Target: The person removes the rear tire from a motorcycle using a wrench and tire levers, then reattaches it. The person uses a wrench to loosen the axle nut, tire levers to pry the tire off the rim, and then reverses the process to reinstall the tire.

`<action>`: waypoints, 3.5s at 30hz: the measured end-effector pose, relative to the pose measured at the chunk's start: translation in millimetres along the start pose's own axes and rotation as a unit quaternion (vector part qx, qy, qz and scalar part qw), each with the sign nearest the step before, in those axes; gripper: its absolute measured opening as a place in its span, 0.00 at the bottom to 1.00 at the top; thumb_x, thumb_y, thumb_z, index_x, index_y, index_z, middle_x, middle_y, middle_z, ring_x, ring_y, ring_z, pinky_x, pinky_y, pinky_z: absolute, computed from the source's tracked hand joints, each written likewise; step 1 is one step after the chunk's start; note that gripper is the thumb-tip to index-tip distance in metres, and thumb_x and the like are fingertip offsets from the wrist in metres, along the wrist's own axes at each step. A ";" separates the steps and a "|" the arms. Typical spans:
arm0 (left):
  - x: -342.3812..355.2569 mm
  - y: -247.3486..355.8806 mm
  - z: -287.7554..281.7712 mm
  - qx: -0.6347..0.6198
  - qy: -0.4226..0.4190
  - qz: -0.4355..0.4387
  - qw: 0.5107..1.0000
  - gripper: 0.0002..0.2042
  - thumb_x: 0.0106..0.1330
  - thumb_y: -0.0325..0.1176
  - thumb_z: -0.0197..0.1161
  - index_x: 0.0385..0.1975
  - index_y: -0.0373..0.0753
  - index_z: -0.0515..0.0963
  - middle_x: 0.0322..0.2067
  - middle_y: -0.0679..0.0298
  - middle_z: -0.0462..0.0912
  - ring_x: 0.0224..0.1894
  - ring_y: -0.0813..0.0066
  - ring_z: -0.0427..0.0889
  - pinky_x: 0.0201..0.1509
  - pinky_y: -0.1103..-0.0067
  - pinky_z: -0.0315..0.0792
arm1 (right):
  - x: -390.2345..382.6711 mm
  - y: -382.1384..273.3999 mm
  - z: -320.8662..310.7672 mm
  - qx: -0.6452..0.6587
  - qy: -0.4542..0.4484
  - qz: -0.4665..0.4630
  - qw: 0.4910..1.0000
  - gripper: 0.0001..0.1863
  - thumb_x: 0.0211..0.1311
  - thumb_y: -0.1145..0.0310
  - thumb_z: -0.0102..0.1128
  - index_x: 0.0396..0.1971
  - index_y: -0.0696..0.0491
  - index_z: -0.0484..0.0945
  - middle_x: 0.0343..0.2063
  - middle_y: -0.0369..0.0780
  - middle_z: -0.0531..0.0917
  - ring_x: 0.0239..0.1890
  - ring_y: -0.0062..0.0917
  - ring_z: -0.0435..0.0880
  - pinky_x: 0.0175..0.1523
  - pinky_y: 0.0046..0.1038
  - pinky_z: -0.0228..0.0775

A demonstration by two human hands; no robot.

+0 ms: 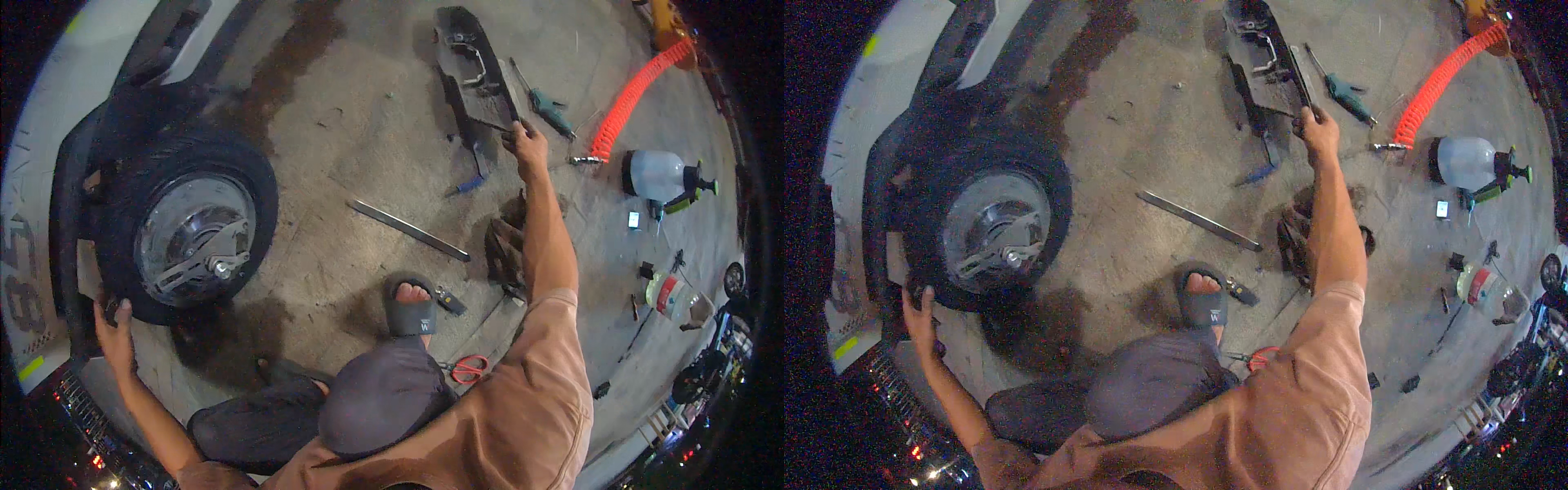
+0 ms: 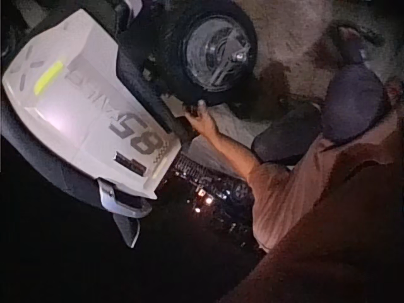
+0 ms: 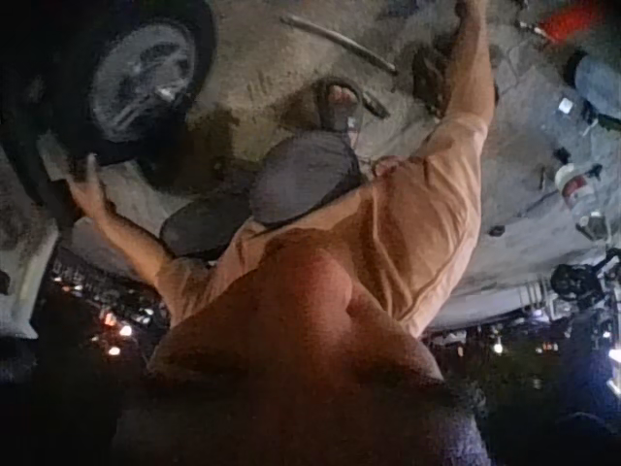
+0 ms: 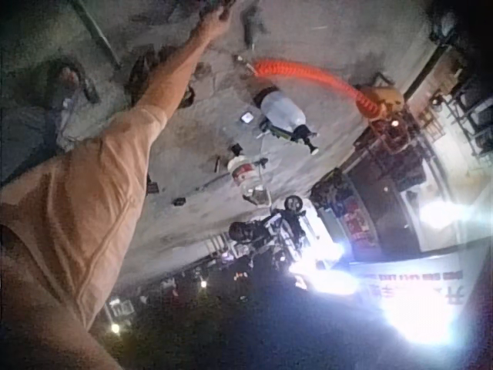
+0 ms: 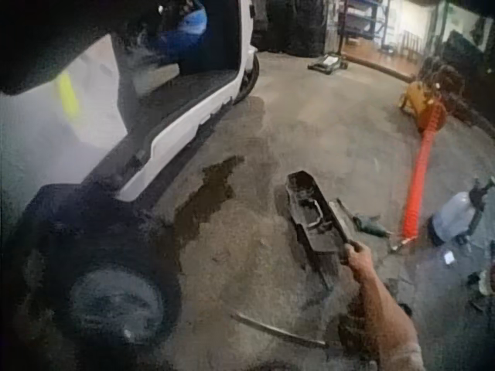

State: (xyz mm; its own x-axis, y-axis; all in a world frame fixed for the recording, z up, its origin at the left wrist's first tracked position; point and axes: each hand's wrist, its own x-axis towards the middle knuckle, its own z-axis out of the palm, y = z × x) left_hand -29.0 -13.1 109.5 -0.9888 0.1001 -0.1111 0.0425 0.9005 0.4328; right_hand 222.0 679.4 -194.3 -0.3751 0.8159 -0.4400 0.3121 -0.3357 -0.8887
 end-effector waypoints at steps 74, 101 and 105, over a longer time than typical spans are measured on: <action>49.1 -6.5 27.2 -0.046 0.078 -0.035 0.995 0.37 0.63 0.50 0.63 0.64 0.28 0.61 0.60 0.50 0.69 0.62 0.62 0.69 0.67 0.72 0.57 | -204.6 -89.4 -182.2 -0.461 0.008 -0.135 0.877 0.18 0.69 0.69 0.50 0.56 0.58 0.68 0.48 0.46 0.79 0.50 0.31 0.78 0.58 0.30 0.66; 70.8 -37.1 37.8 0.093 0.118 0.021 0.988 0.50 0.51 0.63 0.66 0.61 0.22 0.62 0.61 0.42 0.68 0.62 0.53 0.68 0.67 0.69 0.58 | -636.6 -44.6 -127.5 -0.476 -0.224 0.212 0.824 0.15 0.57 0.74 0.53 0.46 0.56 0.71 0.30 0.53 0.80 0.37 0.53 0.80 0.40 0.42 0.73; 69.1 -35.2 38.3 0.101 0.108 0.007 0.989 0.49 0.52 0.62 0.67 0.61 0.22 0.63 0.60 0.42 0.68 0.62 0.52 0.69 0.67 0.68 0.59 | -707.2 -29.6 -128.8 -0.500 -0.122 0.300 0.803 0.15 0.53 0.72 0.53 0.42 0.59 0.73 0.33 0.56 0.80 0.38 0.55 0.79 0.42 0.44 0.73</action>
State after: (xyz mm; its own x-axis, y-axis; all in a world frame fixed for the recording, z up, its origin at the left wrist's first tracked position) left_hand -93.4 -21.6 52.3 -0.9946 0.0399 0.0959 0.0624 0.9679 0.2436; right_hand 590.4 172.9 159.8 -0.0168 0.4914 -0.8708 0.9999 0.0118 -0.0126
